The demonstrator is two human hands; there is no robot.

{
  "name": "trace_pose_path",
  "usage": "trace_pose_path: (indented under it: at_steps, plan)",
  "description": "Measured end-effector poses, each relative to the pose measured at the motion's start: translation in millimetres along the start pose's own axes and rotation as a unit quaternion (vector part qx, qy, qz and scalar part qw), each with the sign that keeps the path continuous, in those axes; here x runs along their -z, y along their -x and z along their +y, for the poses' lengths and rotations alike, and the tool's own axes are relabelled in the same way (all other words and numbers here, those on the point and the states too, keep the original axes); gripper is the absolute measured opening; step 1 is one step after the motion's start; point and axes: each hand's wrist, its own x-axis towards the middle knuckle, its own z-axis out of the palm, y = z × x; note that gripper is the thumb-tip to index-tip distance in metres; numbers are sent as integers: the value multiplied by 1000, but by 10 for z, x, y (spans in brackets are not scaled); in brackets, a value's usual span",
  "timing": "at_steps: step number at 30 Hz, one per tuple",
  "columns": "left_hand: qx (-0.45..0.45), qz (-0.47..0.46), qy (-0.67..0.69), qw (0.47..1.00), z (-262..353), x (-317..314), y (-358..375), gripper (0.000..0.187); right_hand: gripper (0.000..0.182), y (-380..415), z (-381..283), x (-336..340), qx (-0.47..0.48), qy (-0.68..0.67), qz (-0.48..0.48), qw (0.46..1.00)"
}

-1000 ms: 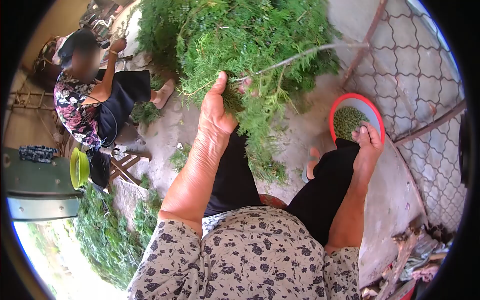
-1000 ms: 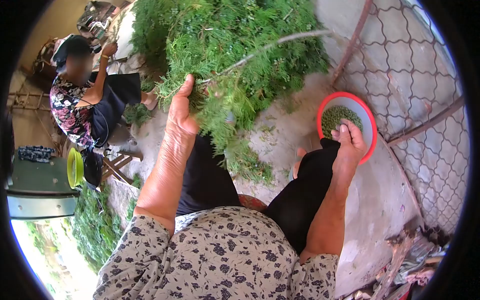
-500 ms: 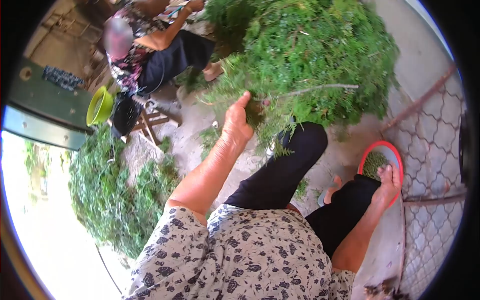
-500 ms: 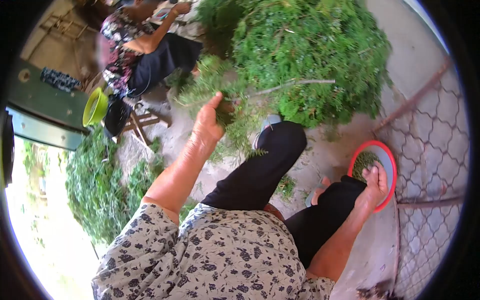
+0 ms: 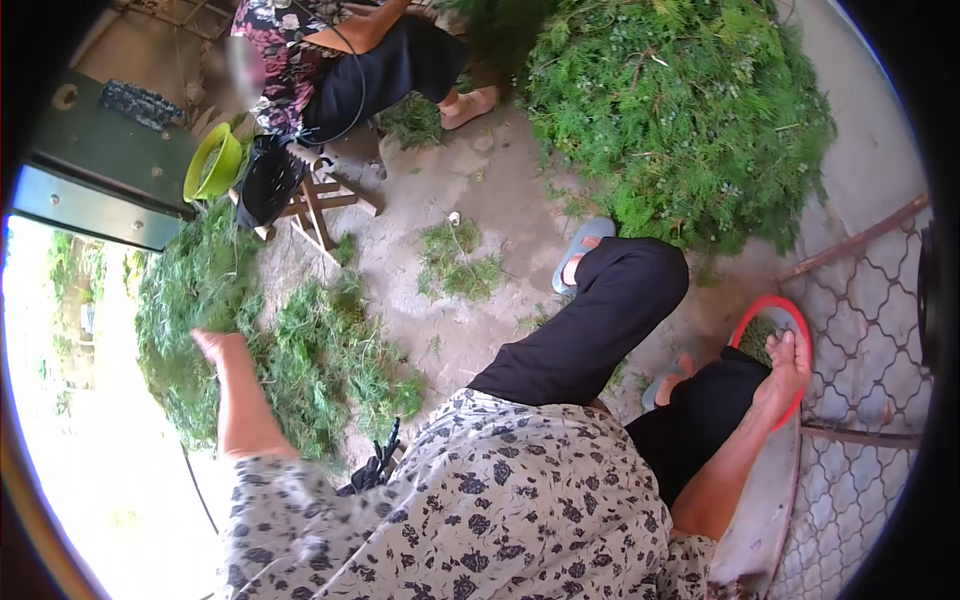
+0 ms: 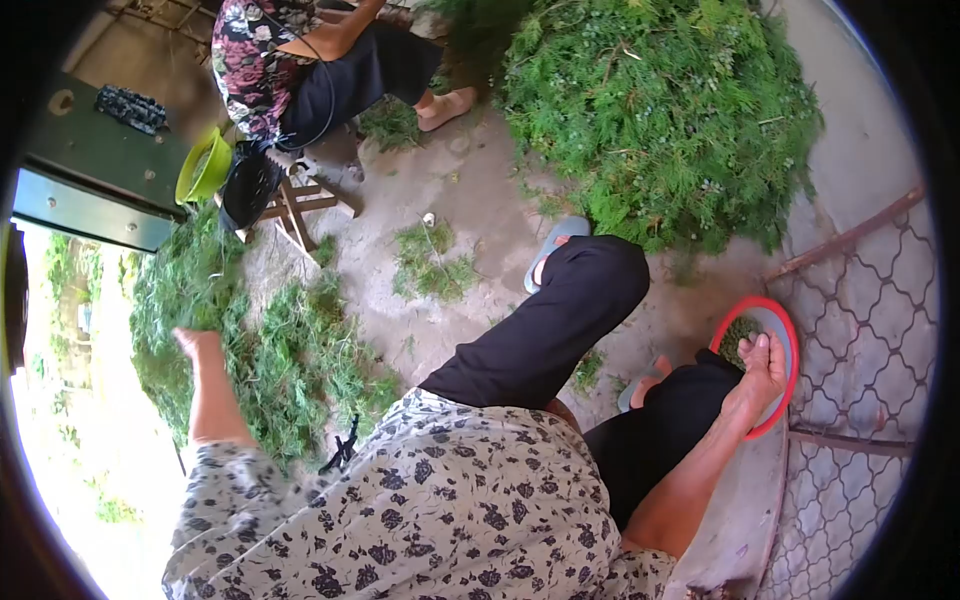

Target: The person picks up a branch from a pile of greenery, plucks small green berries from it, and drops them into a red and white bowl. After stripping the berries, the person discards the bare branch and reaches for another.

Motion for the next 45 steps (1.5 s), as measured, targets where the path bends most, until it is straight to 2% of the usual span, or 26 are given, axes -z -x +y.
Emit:
trace_pose_path:
  at_steps: [1, 2, 3, 4, 5, 6, 7, 9, 10, 11, 13, 14, 19, 25, 27, 30, 37, 39, 41, 43, 44, 45]
  plan:
    - [26, -83, 19, 996, -266, 57, 135, 45, 24, -6, -3, -7, 1, 9, 1, 1000]
    - [81, 49, -64, 993, -329, -790, -543, 48, 24, -1, -5, -12, 3, 19, 3, 1000]
    - [80, 48, -66, 993, -334, -741, -465, 48, 24, 12, -7, -32, 2, 20, 3, 1000]
    - [-11, -14, -516, 857, -309, -563, -279, 47, 25, 21, -23, -57, 3, 21, 1, 1000]
    - [-95, -67, -846, 519, -264, -349, -104, 46, 25, 35, -44, -71, 5, 23, 3, 1000]
    - [-145, -104, -982, 60, -192, -183, -40, 46, 25, 60, -56, -96, 2, 0, 8, 1000]
    - [-131, -91, -986, 55, 17, -191, -232, 46, 24, 96, -106, -132, -1, 3, 16, 1000]
    - [53, 55, -994, 79, 657, -179, -734, 41, 21, 185, -214, -153, 23, 7, 0, 1000]
    - [44, 101, -991, 82, 926, 148, -455, 35, 21, 198, -235, -142, 25, -1, 10, 1000]
    - [81, 164, -980, 78, 1152, 418, -226, 29, 22, 210, -262, -131, 22, -22, 18, 999]
    - [210, 221, -951, 57, 1541, 906, 217, 22, 22, 249, -326, -90, 27, -42, 25, 998]
    - [240, 247, -938, 47, 1658, 1156, 456, 20, 22, 268, -337, -61, 31, -50, 28, 998]
    - [383, 301, -873, 37, 1749, 2143, 1706, 13, 20, 315, -336, 73, 41, -54, 48, 997]
    - [439, 348, -826, 59, 1711, 2743, 2476, 14, 17, 330, -351, 69, 48, -29, 58, 997]
    - [431, 344, -833, 47, 1718, 2934, 2709, 13, 17, 308, -286, 43, 47, -20, 52, 997]
    - [467, 359, -807, 41, 1817, 3222, 2974, 13, 17, 308, -167, 1, 30, 7, 39, 999]
    - [481, 379, -791, 5, 2373, 3864, 3596, 13, 14, 123, -83, -281, -5, 13, -12, 1000]
    - [482, 381, -789, -29, 2573, 4015, 3768, 12, 13, 25, -41, -435, -65, -17, -50, 997]
    - [485, 399, -777, -40, 2775, 4153, 3916, 11, 14, -99, 91, -629, -80, -11, -58, 995]
    - [496, 411, -764, -37, 2937, 4234, 4072, 10, 15, -259, 355, -824, -155, 19, -107, 982]
    - [515, 410, -750, -68, 3033, 4251, 4143, 10, 15, -325, 544, -909, -152, 23, -106, 982]
    - [533, 406, -736, -97, 3107, 4254, 4213, 10, 15, -390, 769, -995, -217, 22, -107, 970]
